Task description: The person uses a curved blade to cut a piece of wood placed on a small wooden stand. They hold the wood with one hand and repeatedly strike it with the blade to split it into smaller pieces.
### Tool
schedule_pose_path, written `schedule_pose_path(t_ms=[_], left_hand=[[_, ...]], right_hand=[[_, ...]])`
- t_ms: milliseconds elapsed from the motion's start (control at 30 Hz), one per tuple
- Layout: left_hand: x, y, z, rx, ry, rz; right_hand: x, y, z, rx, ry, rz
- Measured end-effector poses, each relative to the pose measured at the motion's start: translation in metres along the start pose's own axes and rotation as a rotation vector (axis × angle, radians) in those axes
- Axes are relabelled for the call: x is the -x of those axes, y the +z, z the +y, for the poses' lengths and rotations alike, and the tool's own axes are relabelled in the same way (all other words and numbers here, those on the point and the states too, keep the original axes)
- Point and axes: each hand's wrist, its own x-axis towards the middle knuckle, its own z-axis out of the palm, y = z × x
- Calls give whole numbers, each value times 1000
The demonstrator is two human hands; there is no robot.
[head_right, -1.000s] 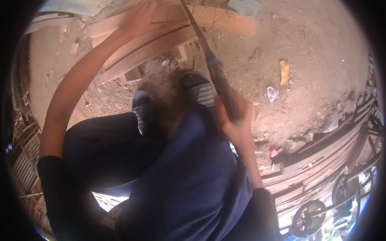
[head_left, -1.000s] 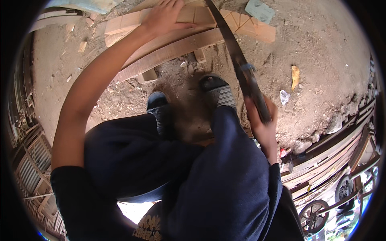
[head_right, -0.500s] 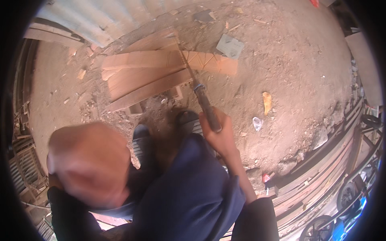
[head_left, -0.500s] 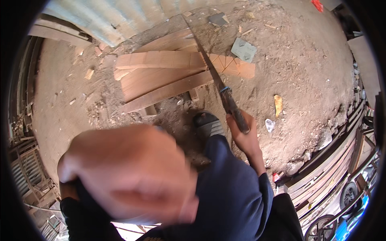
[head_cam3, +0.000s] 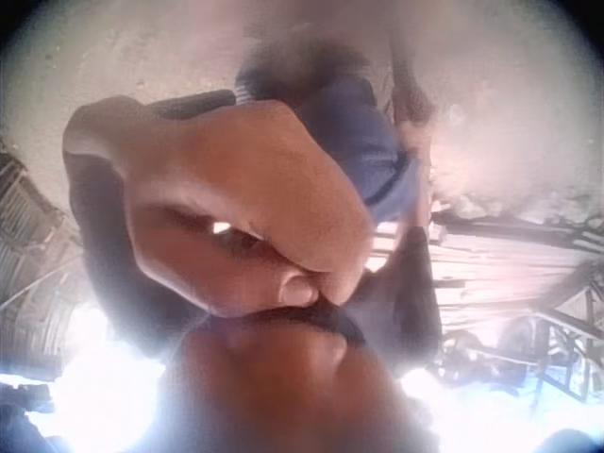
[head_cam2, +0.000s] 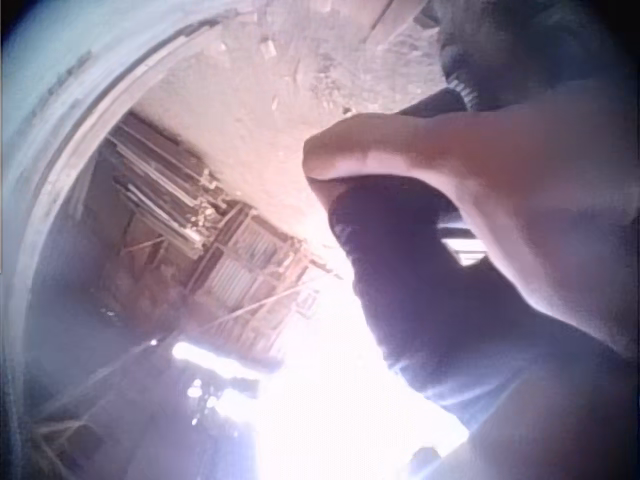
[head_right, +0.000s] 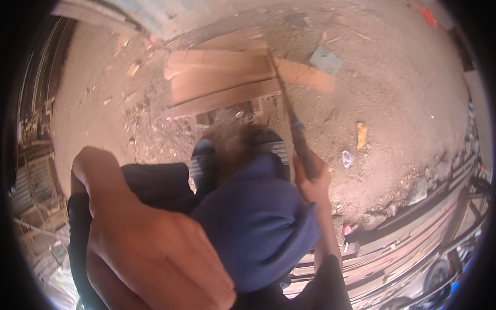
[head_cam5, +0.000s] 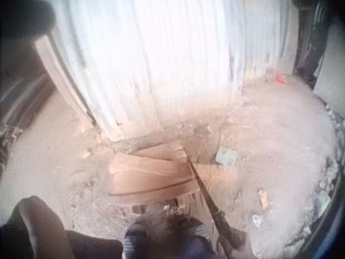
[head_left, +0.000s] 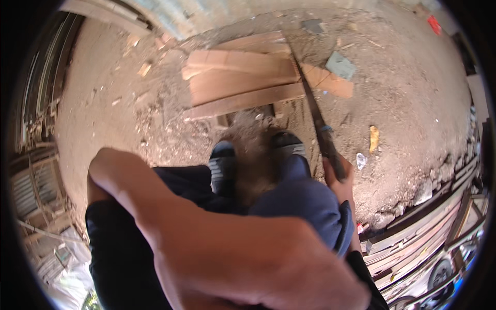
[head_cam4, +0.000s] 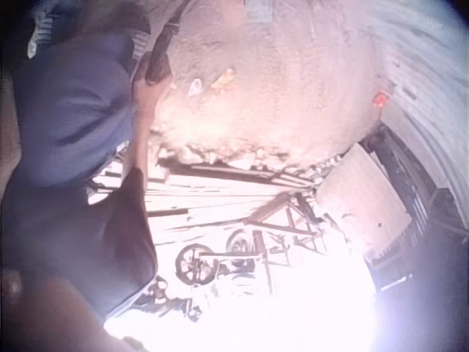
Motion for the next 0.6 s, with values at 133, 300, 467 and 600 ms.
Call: schedule_pose_path(t_ms=[133, 300, 467, 600], left_hand=[[12, -13, -1, 50, -14, 43], [23, -40, -5, 74, -143, -25], [23, -129, -8, -370, -824, -189], [94, -281, -69, -1929, -649, 128]], right_hand=[[1, 3, 3, -226, 116, 48], [-6, 18, 0, -103, 20, -19], [0, -6, 7, -149, 135, -12], [-24, 5, -16, -83, 96, -112]])
